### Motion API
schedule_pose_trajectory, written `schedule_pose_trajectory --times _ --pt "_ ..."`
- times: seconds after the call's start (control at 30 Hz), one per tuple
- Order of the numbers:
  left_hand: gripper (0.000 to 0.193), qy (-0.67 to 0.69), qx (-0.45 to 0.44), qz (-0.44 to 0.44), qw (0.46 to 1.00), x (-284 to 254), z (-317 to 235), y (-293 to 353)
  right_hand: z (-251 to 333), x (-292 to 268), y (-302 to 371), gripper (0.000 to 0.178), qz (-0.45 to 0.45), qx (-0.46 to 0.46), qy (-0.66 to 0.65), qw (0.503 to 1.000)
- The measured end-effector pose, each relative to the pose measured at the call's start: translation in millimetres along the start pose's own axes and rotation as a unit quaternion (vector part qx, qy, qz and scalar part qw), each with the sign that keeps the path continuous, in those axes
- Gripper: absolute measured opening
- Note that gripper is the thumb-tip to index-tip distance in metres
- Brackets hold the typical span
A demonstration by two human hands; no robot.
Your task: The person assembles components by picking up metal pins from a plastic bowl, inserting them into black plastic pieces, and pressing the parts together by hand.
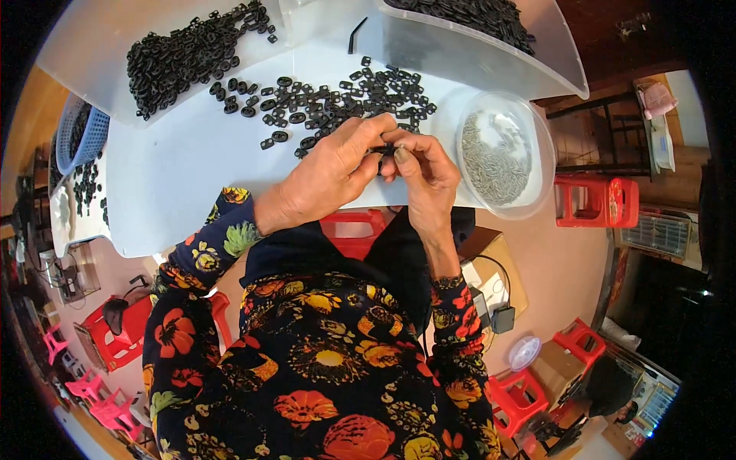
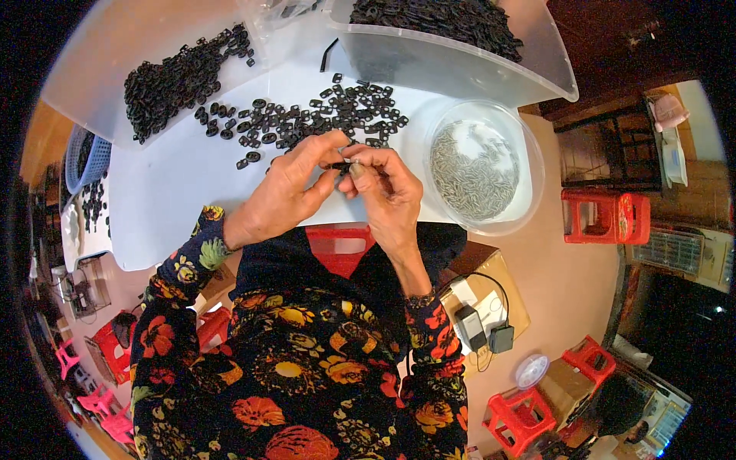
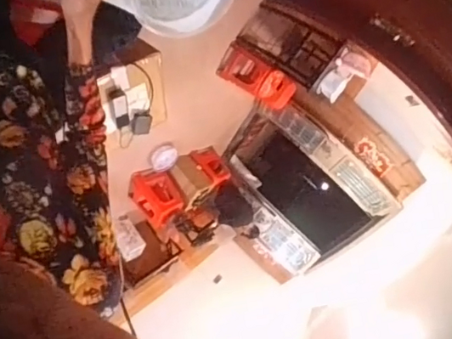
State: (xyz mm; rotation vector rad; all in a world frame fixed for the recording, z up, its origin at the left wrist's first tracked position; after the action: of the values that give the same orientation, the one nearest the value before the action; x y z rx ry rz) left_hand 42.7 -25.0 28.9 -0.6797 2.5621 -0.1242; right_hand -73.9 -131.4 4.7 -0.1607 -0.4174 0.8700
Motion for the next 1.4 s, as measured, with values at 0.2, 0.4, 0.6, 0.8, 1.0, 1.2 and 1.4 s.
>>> schedule_pose_trajectory --times 0.2,0.4,0.6,0.8,1.0,1.2,1.4 --pt "0.028 0.051 -0.071 0.028 0.996 -2.5 1.1 -3.2 1.4 -0.7 1.0 0.01 -0.009 0.0 0.007 1.0" --pt "0.011 0.269 -0.197 0.067 0.94 -5.9 12.7 -5.5 -2.8 -1.3 0.2 0.011 -0.024 -0.002 0.004 1.0" --pt "0.014 0.288 -0.211 0.089 0.93 -4.7 17.4 -6.6 -5.5 -3.0 0.7 0.009 -0.037 -0.008 -0.012 0.999" --pt "0.014 0.285 -0.211 0.088 0.931 -4.4 16.7 -7.4 -5.7 -2.8 1.4 0.009 -0.042 -0.018 -0.042 0.998" --pt "0.015 -0.034 -0.054 -0.017 0.998 -4.0 3.6 -5.2 -0.7 -0.6 -0.3 0.009 -0.021 -0.009 -0.026 0.999" --pt "0.013 0.01 -0.059 -0.017 0.998 4.4 1.0 -5.3 -2.6 -3.8 1.1 0.009 -0.022 -0.009 -0.034 0.999" --pt "0.018 0.247 -0.249 0.163 0.922 -5.3 7.8 -10.6 -0.6 -3.6 1.5 0.009 0.008 -0.025 -0.025 0.999"
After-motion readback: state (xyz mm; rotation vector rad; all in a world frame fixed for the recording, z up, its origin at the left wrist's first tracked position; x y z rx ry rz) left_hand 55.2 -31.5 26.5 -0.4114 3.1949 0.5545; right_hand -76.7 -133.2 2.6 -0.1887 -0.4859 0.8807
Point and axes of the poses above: each hand's wrist, its own y-axis away from the middle knuckle, its own x-axis out of the palm, z = x × y, the point moved 1 cm from there along -y, towards the middle knuckle, and after that the axes turned 10 degrees about -x, right-handed, at the moved point
